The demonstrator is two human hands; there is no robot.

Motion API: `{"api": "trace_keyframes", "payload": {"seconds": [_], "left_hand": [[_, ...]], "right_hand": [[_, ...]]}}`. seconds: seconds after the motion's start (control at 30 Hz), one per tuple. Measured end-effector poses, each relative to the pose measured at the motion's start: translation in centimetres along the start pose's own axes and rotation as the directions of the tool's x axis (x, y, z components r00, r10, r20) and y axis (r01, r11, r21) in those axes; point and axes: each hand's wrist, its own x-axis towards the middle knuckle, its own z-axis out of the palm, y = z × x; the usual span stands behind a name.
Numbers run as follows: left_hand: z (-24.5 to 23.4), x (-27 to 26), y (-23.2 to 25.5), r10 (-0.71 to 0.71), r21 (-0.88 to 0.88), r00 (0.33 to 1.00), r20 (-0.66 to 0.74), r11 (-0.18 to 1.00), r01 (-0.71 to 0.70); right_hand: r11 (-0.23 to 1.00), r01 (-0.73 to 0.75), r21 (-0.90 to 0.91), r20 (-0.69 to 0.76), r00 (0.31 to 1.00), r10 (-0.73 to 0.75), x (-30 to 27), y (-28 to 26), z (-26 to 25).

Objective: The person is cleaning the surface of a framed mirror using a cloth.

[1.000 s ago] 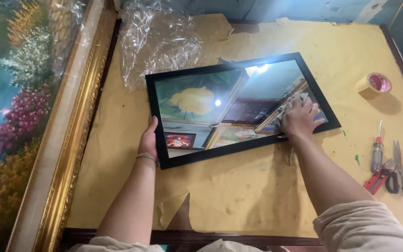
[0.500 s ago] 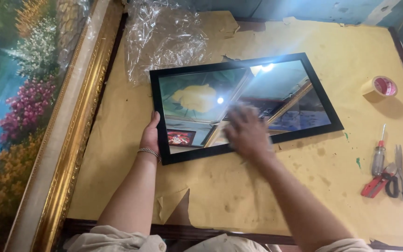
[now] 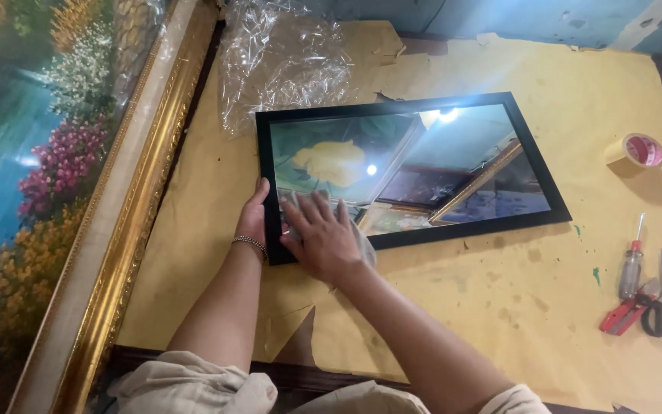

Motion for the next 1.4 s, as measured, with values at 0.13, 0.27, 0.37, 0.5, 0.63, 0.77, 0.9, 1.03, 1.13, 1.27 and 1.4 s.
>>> {"api": "trace_keyframes", "payload": {"seconds": [0.13, 0.27, 0.37, 0.5, 0.63, 0.77, 0.9, 1.03, 1.13, 1.27, 1.4], "left_hand": [[0.0, 0.7, -0.3, 0.085, -0.075, 0.996, -0.027, 0.993, -0.087], [-1.3, 2.7, -0.9, 0.125, -0.112, 0.992, 0.003, 0.986, -0.124], [0.9, -1.1, 0.1, 0.125, -0.112, 0.992, 0.013, 0.986, -0.122], [-3.5, 5.0, -1.9, 0.145, -0.134, 0.989, 0.006, 0.981, -0.143], [-0.4, 0.7, -0.2, 0.128, -0.118, 0.992, -0.02, 0.985, -0.129], [0.2, 0.7, 0.1, 0.128, -0.131, 0.992, -0.006, 0.983, -0.127], [-3.2, 4.6, -1.5, 0.134, -0.123, 0.99, -0.033, 0.983, -0.137], [-1.4, 1.7, -0.3, 0.141, -0.107, 0.99, -0.022, 0.984, -0.143], [-0.7, 0.7, -0.1, 0.12, -0.085, 0.993, -0.019, 0.989, -0.121], [-1.1, 1.5, -0.5, 0.117, -0.083, 0.993, -0.017, 0.99, -0.118], [-0.2, -0.1, -0.2, 0.129, -0.091, 0.992, -0.005, 0.987, -0.129]], "right_hand": [[0.992, -0.122, 0.038, 0.129, 0.985, 0.116, -1.6, 3.3, -2.5], [0.927, -0.353, -0.129, -0.12, 0.933, 0.339, -2.1, 10.0, -2.1], [0.906, -0.401, -0.134, -0.056, 0.916, 0.397, -0.6, 11.3, 1.0], [0.975, -0.203, -0.089, -0.144, 0.971, 0.189, 1.1, 6.3, 3.1], [0.982, -0.164, -0.093, -0.003, 0.986, 0.164, 0.6, 6.5, -1.0], [0.911, -0.407, -0.062, -0.185, 0.902, 0.39, 0.7, 10.7, -1.5], [0.952, -0.294, -0.084, -0.301, 0.918, 0.257, 0.8, 6.3, 1.4], [0.976, -0.215, 0.009, -0.247, 0.946, 0.211, 0.0, 4.9, 1.6], [0.975, -0.217, 0.043, -0.214, 0.951, 0.221, -0.3, 5.0, 1.2], [0.971, -0.238, 0.012, -0.179, 0.955, 0.236, -0.4, 5.0, 0.8], [0.972, -0.236, 0.001, -0.183, 0.955, 0.232, -0.6, 4.8, 0.9]]}}
